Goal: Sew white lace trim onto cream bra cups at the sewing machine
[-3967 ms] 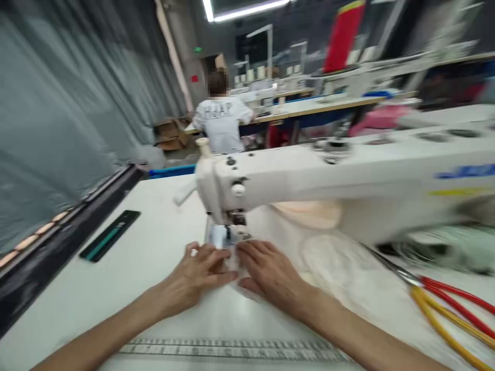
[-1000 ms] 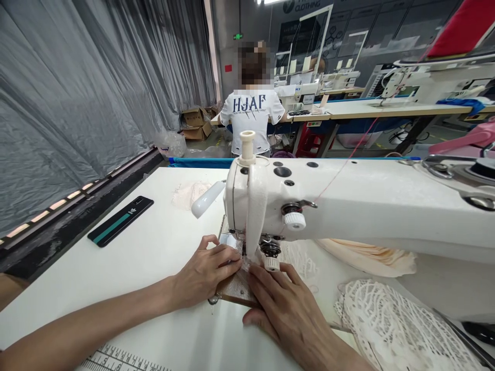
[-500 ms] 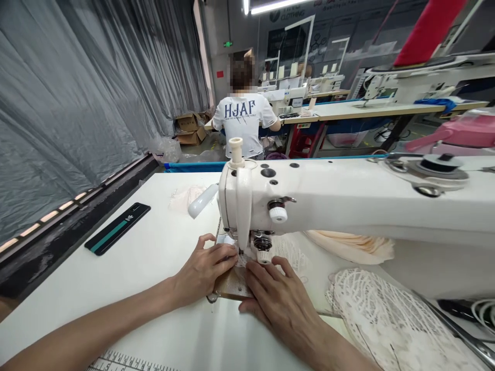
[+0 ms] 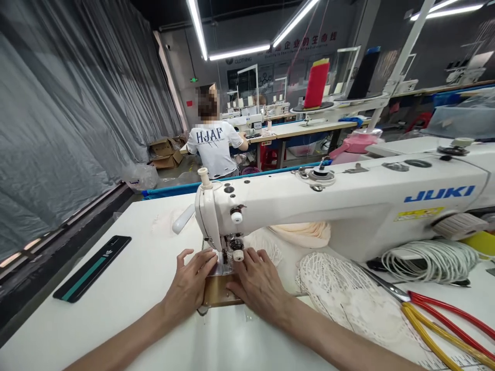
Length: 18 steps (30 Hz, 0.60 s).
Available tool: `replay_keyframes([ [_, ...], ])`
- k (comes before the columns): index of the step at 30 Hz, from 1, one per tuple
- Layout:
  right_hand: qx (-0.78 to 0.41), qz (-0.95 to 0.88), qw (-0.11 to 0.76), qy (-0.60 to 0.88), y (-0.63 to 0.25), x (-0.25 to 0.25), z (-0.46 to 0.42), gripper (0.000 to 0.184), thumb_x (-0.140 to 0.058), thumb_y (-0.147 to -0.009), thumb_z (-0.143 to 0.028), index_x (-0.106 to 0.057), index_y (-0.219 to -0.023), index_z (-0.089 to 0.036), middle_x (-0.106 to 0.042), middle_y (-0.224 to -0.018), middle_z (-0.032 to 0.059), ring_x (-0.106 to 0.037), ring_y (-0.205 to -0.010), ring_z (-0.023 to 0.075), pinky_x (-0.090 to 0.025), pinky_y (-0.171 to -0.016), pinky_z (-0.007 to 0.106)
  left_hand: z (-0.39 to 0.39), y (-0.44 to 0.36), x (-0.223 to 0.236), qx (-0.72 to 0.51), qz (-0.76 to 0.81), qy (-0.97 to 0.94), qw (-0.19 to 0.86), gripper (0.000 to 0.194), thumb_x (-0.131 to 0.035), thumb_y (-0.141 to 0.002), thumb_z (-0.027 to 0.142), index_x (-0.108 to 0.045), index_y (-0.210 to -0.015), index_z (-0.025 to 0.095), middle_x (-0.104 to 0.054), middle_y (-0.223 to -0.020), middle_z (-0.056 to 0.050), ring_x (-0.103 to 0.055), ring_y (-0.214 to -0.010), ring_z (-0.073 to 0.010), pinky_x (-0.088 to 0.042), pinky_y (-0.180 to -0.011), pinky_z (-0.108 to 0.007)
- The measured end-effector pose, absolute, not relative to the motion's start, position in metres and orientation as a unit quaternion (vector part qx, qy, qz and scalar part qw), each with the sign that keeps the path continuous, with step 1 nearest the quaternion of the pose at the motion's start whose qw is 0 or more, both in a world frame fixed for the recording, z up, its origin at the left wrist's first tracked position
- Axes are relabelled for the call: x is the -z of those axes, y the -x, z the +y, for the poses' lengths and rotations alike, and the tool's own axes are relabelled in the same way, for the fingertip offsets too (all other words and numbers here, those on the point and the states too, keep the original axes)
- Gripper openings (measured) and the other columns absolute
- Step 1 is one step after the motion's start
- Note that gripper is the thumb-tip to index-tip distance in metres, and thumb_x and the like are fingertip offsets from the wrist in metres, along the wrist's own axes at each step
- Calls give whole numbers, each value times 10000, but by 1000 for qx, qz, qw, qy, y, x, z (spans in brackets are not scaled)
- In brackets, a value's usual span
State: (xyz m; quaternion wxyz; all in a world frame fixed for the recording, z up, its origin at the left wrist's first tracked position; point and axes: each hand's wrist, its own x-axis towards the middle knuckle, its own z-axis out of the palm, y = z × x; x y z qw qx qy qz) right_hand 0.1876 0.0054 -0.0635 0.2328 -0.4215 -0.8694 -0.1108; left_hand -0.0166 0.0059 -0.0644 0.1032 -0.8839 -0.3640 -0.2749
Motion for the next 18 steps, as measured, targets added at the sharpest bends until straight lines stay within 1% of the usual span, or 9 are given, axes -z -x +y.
replay_keyframes([
  [2,113,-875,222,416,-185,61,7,103,-516,-869,-202,-589,-882,-131,-642,-842,115,-576,-718,233,-397,-700,395,5,16,62,281,-364,883,95,503,-355,-747,-36,-474,-1204,137,-614,-1107,-127,-520,-1137,-234,-296,-914,-448],
  [4,113,-892,209,385,-185,54,3,143,-484,-839,-76,-575,-768,-158,-638,-764,71,-574,-687,199,-401,-682,351,1,16,57,289,-370,879,77,484,-350,-778,-26,-479,-1207,158,-607,-1127,-123,-523,-1130,-226,-303,-914,-451],
  [6,82,-913,209,341,-187,42,-11,176,-475,-808,-40,-553,-733,-179,-630,-746,31,-575,-694,168,-416,-688,308,-11,17,47,297,-384,874,25,424,-434,-829,85,-464,-1241,184,-576,-1189,-132,-503,-1148,-245,-308,-929,-473],
  [7,41,-919,220,325,-189,34,-21,161,-474,-810,-57,-551,-753,-186,-627,-758,19,-575,-706,155,-427,-696,289,-20,18,42,295,-390,872,-22,442,-519,-830,192,-450,-1267,196,-561,-1212,-137,-494,-1150,-263,-323,-930,-479],
  [9,-106,-903,264,322,-194,16,-43,128,-450,-848,-121,-557,-849,-190,-622,-809,23,-572,-745,144,-446,-721,267,-42,22,31,282,-402,857,-160,649,-673,-727,424,-443,-1295,209,-557,-1211,-138,-503,-1111,-288,-389,-889,-449],
  [11,-268,-858,282,334,-201,-5,-64,147,-420,-889,-211,-566,-870,-199,-605,-792,18,-555,-722,138,-449,-683,249,-68,25,23,266,-410,803,-341,696,-693,-649,563,-531,-1219,198,-605,-1104,-111,-555,-986,-263,-448,-783,-356],
  [14,-480,-780,255,308,-212,-29,-93,189,-466,-861,-335,-563,-813,-180,-546,-714,3,-498,-656,128,-409,-599,224,-104,25,18,260,-420,651,-577,559,-690,-626,603,-658,-951,150,-628,-842,-54,-570,-754,-184,-427,-642,-254],
  [16,-580,-724,212,307,-217,-35,-113,219,-539,-801,-389,-565,-817,-172,-504,-702,-10,-455,-629,114,-376,-560,208,-124,21,21,276,-421,562,-656,494,-758,-559,561,-661,-805,143,-586,-715,-16,-529,-654,-140,-397,-605,-228],
  [18,-627,-676,184,341,-220,-32,-133,267,-614,-734,-417,-581,-857,-182,-506,-742,-12,-454,-666,117,-371,-577,203,-141,13,26,295,-420,511,-690,445,-809,-503,508,-639,-693,143,-535,-632,11,-484,-598,-111,-378,-591,-218],
])
